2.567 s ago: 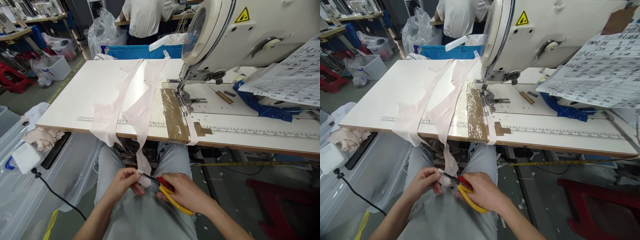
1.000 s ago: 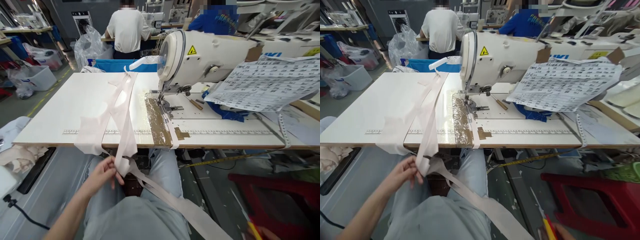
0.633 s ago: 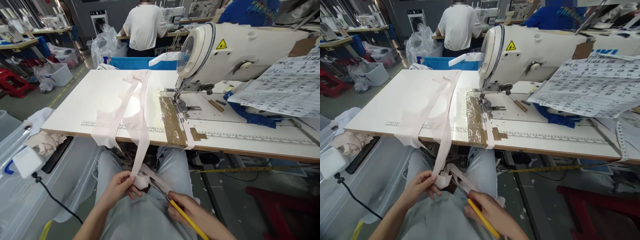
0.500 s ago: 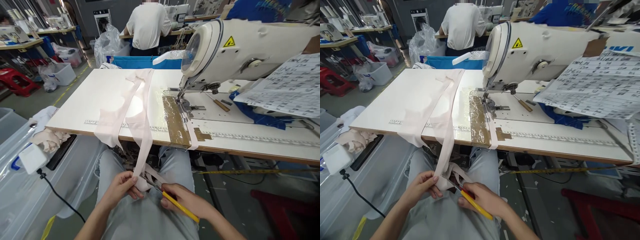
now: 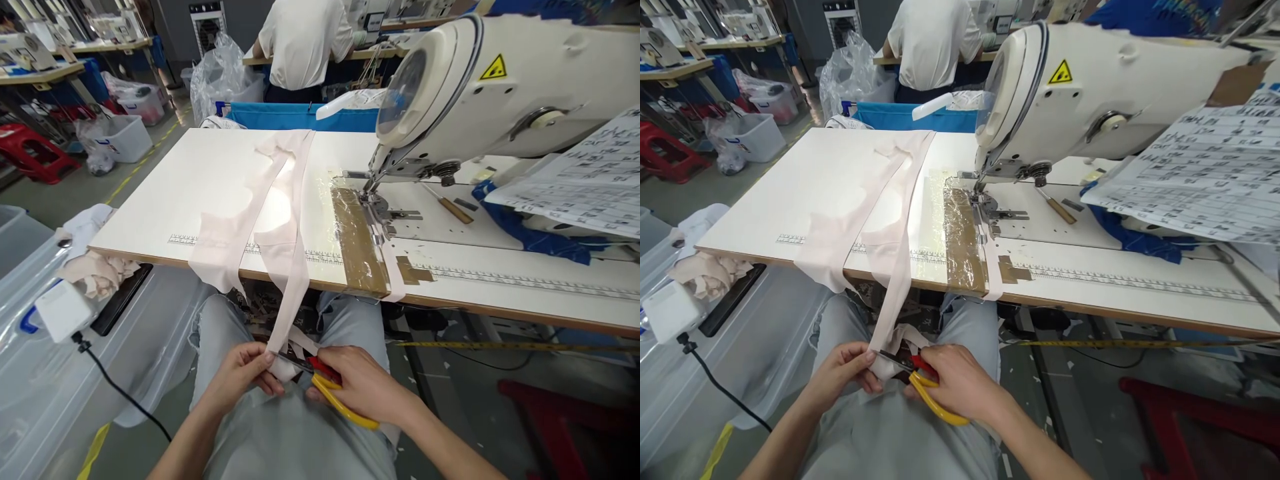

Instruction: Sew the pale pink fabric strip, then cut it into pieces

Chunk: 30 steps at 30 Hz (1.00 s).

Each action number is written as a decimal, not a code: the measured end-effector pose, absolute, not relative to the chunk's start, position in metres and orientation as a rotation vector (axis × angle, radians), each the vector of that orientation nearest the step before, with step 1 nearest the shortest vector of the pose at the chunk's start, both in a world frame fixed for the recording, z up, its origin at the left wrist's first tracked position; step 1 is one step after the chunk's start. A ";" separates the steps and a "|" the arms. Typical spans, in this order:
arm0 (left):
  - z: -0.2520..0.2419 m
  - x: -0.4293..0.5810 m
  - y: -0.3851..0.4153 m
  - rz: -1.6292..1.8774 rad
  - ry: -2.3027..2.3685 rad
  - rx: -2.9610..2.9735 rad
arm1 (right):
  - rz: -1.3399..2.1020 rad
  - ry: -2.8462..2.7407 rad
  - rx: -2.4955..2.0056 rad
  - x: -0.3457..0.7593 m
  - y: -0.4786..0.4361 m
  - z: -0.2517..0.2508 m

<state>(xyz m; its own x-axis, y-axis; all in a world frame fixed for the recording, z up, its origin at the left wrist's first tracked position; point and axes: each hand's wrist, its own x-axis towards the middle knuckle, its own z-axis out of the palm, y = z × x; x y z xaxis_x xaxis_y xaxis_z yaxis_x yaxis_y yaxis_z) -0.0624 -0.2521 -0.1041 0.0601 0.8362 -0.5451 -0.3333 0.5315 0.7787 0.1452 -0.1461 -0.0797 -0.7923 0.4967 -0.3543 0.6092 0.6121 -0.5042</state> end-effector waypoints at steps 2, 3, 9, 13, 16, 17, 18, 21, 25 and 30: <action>-0.104 -0.063 -0.252 0.947 1.197 0.526 | -0.932 2.643 0.920 0.146 -0.146 -0.082; -0.104 -0.063 -0.252 0.948 1.193 0.525 | -0.933 2.644 0.916 0.147 -0.146 -0.083; -0.106 -0.063 -0.251 0.939 1.186 0.525 | -0.879 2.716 0.888 0.145 -0.146 -0.087; -0.109 -0.060 -0.253 0.925 1.198 0.534 | -0.889 2.735 0.912 0.141 -0.147 -0.093; -0.112 -0.062 -0.253 0.869 1.228 0.590 | -0.939 2.725 0.955 0.144 -0.149 -0.098; -0.113 -0.064 -0.253 0.849 1.262 0.637 | -0.969 2.724 0.976 0.147 -0.150 -0.099; -0.112 -0.067 -0.251 0.853 1.331 0.703 | -1.004 2.723 1.004 0.151 -0.151 -0.100; -0.107 -0.075 -0.238 1.018 1.713 0.994 | -1.143 2.694 1.097 0.163 -0.159 -0.102; -0.102 -0.074 -0.206 1.222 1.929 1.390 | -1.286 2.641 1.235 0.176 -0.171 -0.103; -0.137 -0.083 -0.195 1.057 1.897 1.138 | -1.313 2.670 1.399 0.199 -0.178 -0.107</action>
